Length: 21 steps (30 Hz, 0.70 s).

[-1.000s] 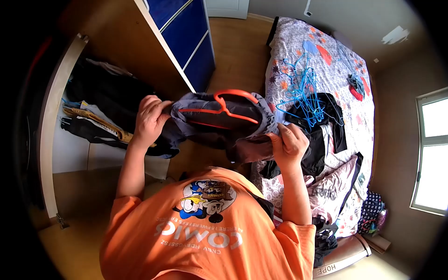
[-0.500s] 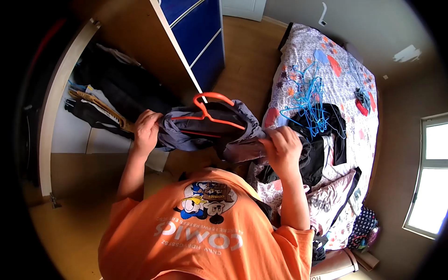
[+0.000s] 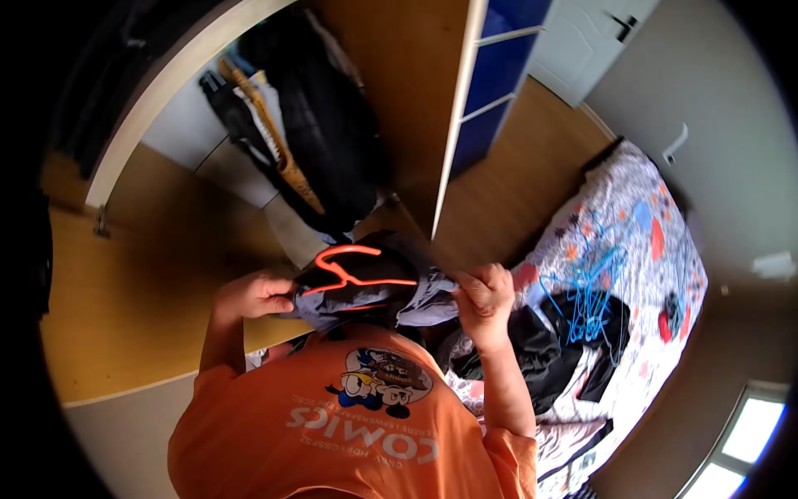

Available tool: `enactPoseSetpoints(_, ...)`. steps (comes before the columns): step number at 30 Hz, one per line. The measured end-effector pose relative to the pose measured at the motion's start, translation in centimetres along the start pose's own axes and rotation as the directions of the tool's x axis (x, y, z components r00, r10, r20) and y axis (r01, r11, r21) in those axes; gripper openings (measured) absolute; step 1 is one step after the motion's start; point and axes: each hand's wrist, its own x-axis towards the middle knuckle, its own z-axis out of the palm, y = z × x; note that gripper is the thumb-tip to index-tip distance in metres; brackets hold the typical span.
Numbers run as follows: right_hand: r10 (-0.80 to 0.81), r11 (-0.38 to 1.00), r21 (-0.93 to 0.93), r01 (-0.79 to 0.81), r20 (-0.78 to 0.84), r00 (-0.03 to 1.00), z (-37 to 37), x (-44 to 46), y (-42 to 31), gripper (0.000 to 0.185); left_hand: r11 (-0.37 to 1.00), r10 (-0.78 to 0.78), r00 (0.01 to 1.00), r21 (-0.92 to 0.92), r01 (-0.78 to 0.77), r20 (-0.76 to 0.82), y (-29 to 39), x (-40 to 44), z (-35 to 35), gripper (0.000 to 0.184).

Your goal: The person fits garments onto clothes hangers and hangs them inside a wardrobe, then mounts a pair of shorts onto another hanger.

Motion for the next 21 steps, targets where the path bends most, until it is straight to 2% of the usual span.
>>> enactPoseSetpoints(1, -0.002, 0.996, 0.091, 0.000, 0.014, 1.000, 1.6, 0.3, 0.3, 0.029, 0.997, -0.053, 0.997, -0.057, 0.050, -0.049, 0.3, -1.6, 0.6, 0.021)
enactPoseSetpoints(4, -0.041, 0.973, 0.231, 0.016, 0.104, 0.994, 6.5, 2.0, -0.1, 0.021, 0.996, -0.082, 0.980, -0.051, 0.074, -0.182, 0.4, -6.0, 2.0, 0.020)
enactPoseSetpoints(5, -0.076, 0.966, 0.254, 0.041, 0.126, 0.989, 8.2, 2.7, -0.6, 0.022, 0.964, -0.192, 0.942, -0.234, 0.129, -0.274, 0.6, -7.5, 2.7, 0.019)
enactPoseSetpoints(6, -0.086, 0.965, 0.257, 0.044, 0.155, 0.984, 10.0, 3.5, -1.3, 0.023, 0.896, -0.311, 0.888, -0.415, 0.155, -0.339, 0.9, -8.7, 3.3, 0.018)
enactPoseSetpoints(7, -0.094, 0.965, 0.258, 0.045, 0.183, 0.978, 11.7, 4.2, -2.0, 0.025, 0.893, -0.320, 0.880, -0.421, 0.158, -0.350, 1.1, -9.4, 3.7, 0.018)
enactPoseSetpoints(9, -0.184, 0.971, 0.190, 0.146, 0.201, 0.962, 15.4, 6.2, -2.8, 0.027, 0.818, -0.406, 0.790, -0.568, 0.090, -0.459, 1.3, -10.2, 3.9, 0.018)
enactPoseSetpoints(10, -0.199, 0.973, 0.160, 0.164, 0.230, 0.953, 16.7, 7.3, -3.9, 0.027, 0.820, -0.403, 0.784, -0.567, 0.079, -0.473, 1.2, -10.7, 3.9, 0.018)
enactPoseSetpoints(12, -0.226, 0.973, 0.099, 0.207, 0.269, 0.936, 19.7, 8.9, -5.5, 0.025, 0.732, -0.552, 0.661, -0.676, 0.092, -0.508, 1.1, -11.7, 3.5, 0.017)
enactPoseSetpoints(13, -0.244, 0.970, 0.079, 0.232, 0.283, 0.928, 21.4, 9.6, -6.3, 0.025, 0.731, -0.551, 0.654, -0.678, 0.079, -0.518, 1.1, -12.4, 3.1, 0.017)
enactPoseSetpoints(15, -0.290, 0.957, 0.113, 0.268, 0.287, 0.913, 24.6, 10.8, -8.1, 0.025, 0.712, -0.641, 0.547, -0.683, 0.162, -0.538, 1.5, -13.9, 2.2, 0.016)
enactPoseSetpoints(18, -0.287, 0.957, 0.161, 0.241, 0.415, 0.863, 29.5, 12.7, -11.5, 0.028, 0.715, -0.637, 0.457, -0.697, 0.050, -0.621, 1.9, -15.4, 1.3, 0.017)
enactPoseSetpoints(19, -0.307, 0.951, 0.175, 0.255, 0.424, 0.852, 31.3, 13.3, -12.6, 0.028, 0.711, -0.644, 0.437, -0.702, 0.039, -0.628, 1.4, -16.0, 1.3, 0.017)
enactPoseSetpoints(21, -0.331, 0.944, 0.157, 0.292, 0.434, 0.838, 34.5, 14.6, -14.7, 0.029, 0.776, -0.614, 0.334, -0.623, 0.095, -0.715, 0.1, -16.8, 1.0, 0.019)
